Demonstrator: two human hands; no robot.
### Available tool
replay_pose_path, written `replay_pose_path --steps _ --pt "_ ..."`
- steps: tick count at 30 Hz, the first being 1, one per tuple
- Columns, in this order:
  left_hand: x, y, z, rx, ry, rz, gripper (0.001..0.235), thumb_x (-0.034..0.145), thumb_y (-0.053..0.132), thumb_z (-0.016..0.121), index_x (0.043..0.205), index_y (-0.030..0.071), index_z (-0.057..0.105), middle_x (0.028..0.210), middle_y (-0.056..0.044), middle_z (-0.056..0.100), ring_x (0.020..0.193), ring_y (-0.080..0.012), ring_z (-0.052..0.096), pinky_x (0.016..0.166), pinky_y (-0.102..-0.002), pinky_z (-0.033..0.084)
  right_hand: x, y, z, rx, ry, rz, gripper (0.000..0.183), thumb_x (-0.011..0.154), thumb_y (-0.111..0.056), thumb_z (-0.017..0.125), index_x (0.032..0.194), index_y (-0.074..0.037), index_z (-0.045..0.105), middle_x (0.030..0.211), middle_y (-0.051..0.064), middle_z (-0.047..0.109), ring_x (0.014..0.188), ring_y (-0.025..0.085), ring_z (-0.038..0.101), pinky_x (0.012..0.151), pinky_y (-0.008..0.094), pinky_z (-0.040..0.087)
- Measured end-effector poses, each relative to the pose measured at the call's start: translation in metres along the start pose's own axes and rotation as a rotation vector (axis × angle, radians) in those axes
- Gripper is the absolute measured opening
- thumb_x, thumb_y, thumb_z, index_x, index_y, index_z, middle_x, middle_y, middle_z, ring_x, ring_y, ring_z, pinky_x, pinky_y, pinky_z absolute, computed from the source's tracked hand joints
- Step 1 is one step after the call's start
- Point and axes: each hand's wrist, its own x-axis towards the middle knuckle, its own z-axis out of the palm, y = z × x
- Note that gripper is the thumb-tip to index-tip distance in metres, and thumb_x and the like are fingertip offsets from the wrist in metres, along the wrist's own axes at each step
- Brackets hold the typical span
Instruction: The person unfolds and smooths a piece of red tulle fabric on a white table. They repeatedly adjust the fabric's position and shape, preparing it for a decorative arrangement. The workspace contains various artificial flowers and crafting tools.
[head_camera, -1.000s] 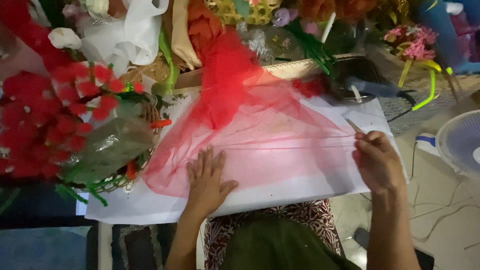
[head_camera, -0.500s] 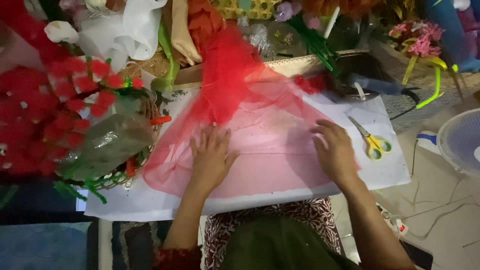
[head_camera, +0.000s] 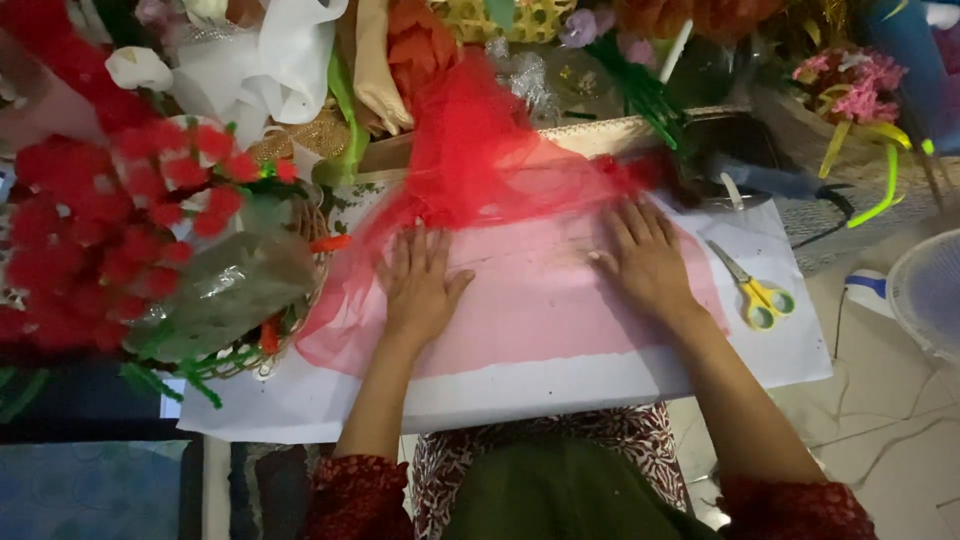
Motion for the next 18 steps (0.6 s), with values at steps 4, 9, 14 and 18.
replay_pose_path --steps 4,9,14,18 --pt "-0.023 0.014 -0.025 -0.089 -0.009 0.004 0.069 0.095 0.053 0.042 0.152 0.019 0.022 0.16 -0.017 -0.002 0.146 -0.0411 0.001 0.108 -0.069 0.01 -0.022 -0.007 -0.015 0.064 0.114 -0.01 0.066 0.093 -0.051 0.046 0.149 -0.018 0.037 0.154 0.014 0.034 0.144 0.031 0.027 0.115 0.05 0.023" --pt "-0.064 0.007 -0.005 0.022 0.171 0.044 0.057 0.099 0.044 0.042 0.15 0.021 0.031 0.16 -0.014 0.013 0.146 -0.0375 0.005 0.107 -0.069 0.006 -0.085 -0.026 -0.026 0.139 0.04 -0.01 0.067 0.09 -0.05 0.05 0.15 -0.026 0.032 0.155 0.01 0.03 0.143 0.031 0.027 0.113 0.051 0.025" --pt "-0.109 0.003 0.025 -0.017 0.478 0.148 0.033 0.091 0.035 0.055 0.112 0.01 0.062 0.125 -0.019 0.054 0.107 -0.0373 0.051 0.091 -0.052 0.041 -0.129 -0.006 -0.002 0.134 0.104 0.104 0.068 0.086 -0.047 0.053 0.141 -0.008 0.041 0.145 0.018 0.04 0.131 0.04 0.038 0.106 0.052 0.034" --pt "-0.118 0.018 0.039 -0.045 0.462 0.178 0.039 0.088 0.038 0.058 0.113 0.008 0.06 0.122 -0.018 0.056 0.107 -0.0368 0.051 0.088 -0.052 0.04 -0.131 -0.002 -0.013 0.146 0.105 0.119 0.058 0.089 -0.047 0.047 0.139 -0.017 0.042 0.142 0.017 0.042 0.123 0.041 0.044 0.101 0.052 0.037"
